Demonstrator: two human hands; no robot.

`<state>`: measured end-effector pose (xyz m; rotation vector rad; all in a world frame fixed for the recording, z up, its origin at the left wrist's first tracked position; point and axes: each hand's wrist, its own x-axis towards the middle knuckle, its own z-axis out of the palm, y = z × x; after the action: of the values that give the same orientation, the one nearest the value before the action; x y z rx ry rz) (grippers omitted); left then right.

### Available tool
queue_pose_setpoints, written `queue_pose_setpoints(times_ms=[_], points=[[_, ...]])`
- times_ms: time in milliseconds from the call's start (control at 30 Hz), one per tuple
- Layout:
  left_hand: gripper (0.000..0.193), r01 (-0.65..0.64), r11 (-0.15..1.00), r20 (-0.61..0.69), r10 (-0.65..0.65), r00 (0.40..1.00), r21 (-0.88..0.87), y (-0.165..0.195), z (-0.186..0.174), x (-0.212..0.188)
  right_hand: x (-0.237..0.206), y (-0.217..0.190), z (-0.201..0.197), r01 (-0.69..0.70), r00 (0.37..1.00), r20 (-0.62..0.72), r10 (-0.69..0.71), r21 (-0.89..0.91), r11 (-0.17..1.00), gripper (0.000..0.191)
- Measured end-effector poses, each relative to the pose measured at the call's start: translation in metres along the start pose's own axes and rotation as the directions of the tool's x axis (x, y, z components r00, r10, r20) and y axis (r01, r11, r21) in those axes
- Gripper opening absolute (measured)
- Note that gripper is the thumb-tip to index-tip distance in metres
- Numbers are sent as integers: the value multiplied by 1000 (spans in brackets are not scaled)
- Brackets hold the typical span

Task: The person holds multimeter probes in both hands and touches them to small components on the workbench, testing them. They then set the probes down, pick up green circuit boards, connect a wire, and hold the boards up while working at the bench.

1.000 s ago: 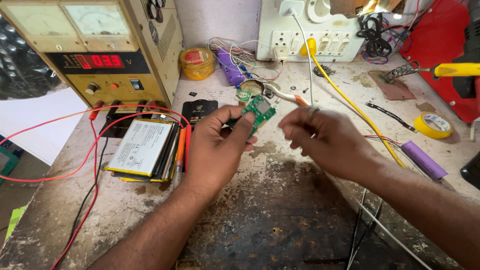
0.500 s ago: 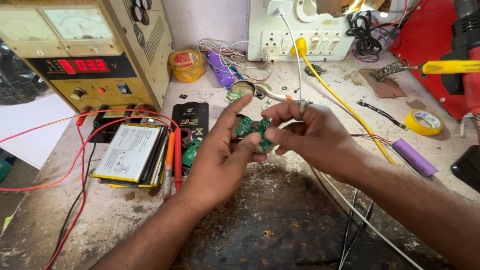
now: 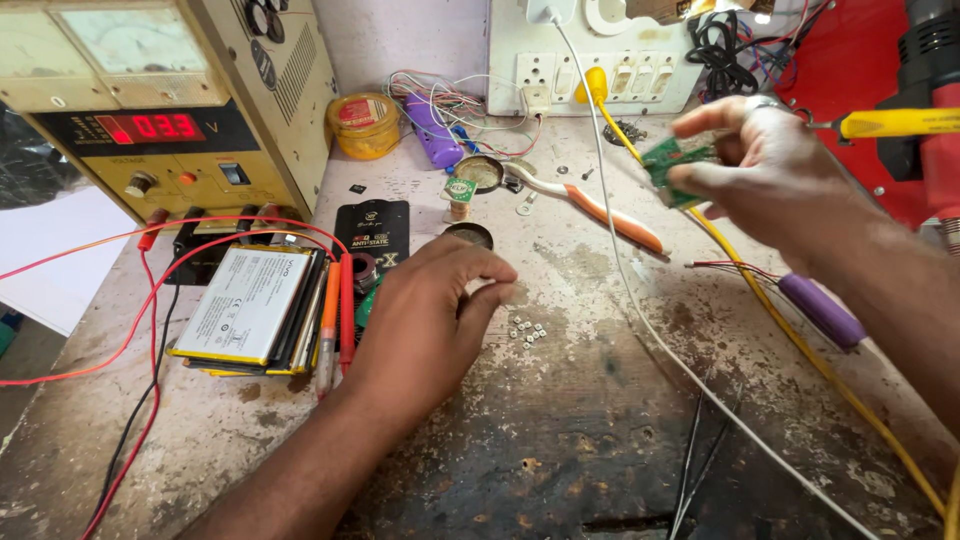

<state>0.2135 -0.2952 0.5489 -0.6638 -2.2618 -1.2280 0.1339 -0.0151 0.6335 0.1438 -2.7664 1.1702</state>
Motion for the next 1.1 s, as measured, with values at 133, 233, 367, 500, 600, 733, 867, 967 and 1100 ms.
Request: queue_pose_setpoints(times_ms=[133,233,367,500,600,733,867,967,1100], points=[[11,56,997,117,-62,991,53,0,2,0,6,27,-3,-124,992,-54,113,-260,958,29],[11,95,992,153,-107,983,84,2,7,2,-9,30,5,99,954,-140,-265,-688,719,20],[11,134,986,121,-147,982,103,0,12,7,-30,7,28,290,956,179,-231,-489,823,21],[12,128,988,88,-136,987,91,-5,14,11,-48,-4,50,627,744,429,-512,-186,756,19],[11,93,992,69,-100,993,89,-9,15,13,-47,1,58,693,672,438,-597,-91,715,22],[11,132,989,90,-137,986,68,-13,18,16,-38,10,59,529,776,476,-414,-132,838,24],[12,84,993,78,-90,993,77,-16,19,18,-31,12,59,415,826,460,-327,-102,904,21],[12,62,995,79,-68,995,75,-17,20,18,-27,14,57,413,826,461,-325,-101,905,20],[12,83,994,89,-89,992,78,-16,23,18,-23,21,58,362,845,473,-248,-165,917,20]])
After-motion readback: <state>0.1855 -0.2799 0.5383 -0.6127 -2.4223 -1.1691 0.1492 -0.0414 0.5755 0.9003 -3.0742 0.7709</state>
